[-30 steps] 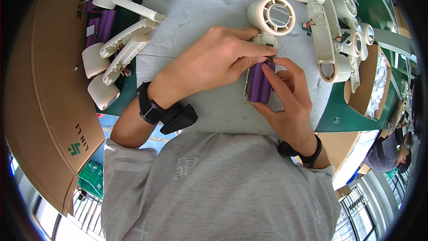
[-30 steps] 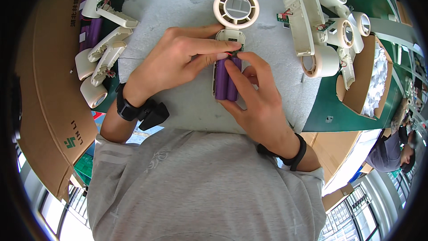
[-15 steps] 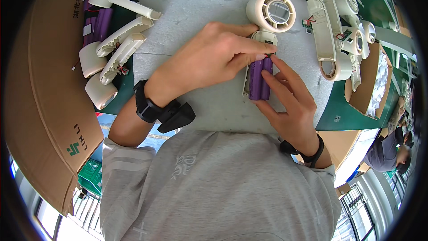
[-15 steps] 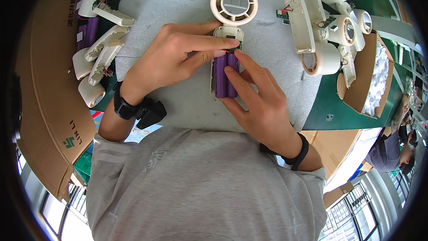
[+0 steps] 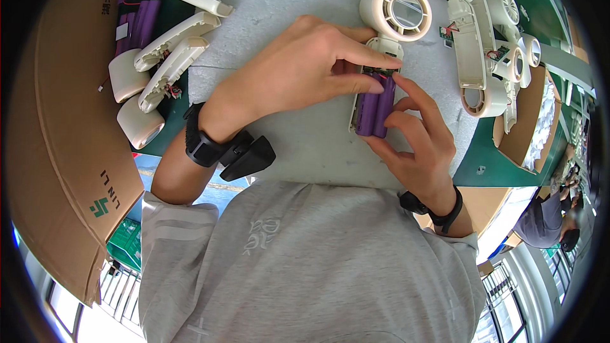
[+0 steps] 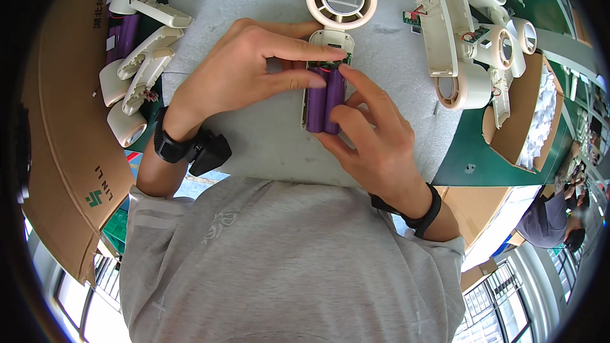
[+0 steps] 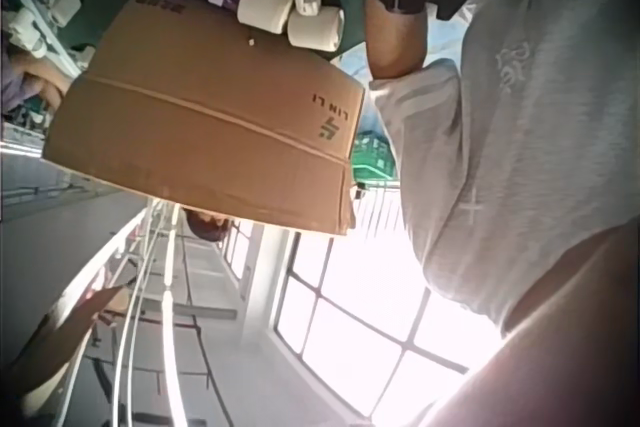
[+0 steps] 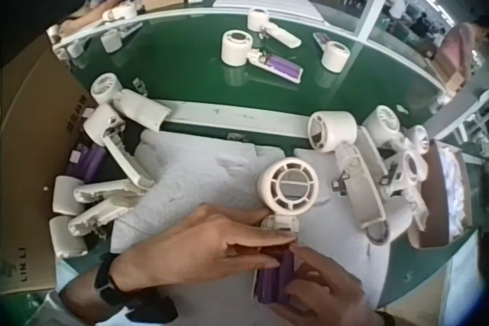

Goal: The person assembles portable fans by taking batteries from a cardboard box, connecting the battery wires to the circuit board, and placing the batteries inside the fan casing.

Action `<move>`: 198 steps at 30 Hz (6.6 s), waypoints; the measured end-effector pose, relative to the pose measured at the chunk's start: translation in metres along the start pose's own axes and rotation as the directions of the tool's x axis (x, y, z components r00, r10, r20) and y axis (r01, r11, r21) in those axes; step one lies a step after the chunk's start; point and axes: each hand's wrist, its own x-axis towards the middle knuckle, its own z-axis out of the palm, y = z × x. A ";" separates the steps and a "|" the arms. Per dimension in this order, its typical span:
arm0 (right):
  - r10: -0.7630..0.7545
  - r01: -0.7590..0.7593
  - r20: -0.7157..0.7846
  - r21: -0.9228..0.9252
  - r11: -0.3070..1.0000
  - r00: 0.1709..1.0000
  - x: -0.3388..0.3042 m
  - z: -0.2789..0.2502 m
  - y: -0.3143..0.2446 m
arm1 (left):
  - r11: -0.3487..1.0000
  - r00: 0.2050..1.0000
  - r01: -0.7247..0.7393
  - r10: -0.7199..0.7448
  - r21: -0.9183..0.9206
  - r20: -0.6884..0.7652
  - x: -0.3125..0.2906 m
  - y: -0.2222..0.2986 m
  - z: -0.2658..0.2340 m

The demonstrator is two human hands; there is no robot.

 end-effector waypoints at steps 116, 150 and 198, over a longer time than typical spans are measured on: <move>0.063 -0.027 0.110 -0.305 0.952 0.992 0.030 -0.023 -0.035 | 0.221 0.483 0.873 -0.518 0.435 -0.706 -0.074 0.018 -0.140; 0.142 -0.501 0.500 0.865 -0.035 0.854 0.028 -0.021 0.020 | 0.888 0.931 0.196 -0.034 0.417 -0.364 -0.037 0.073 -0.004; 0.067 -0.069 0.037 0.072 0.995 0.997 0.047 0.012 0.017 | 0.996 0.987 -0.086 0.084 -0.014 -0.136 -0.008 0.007 -0.005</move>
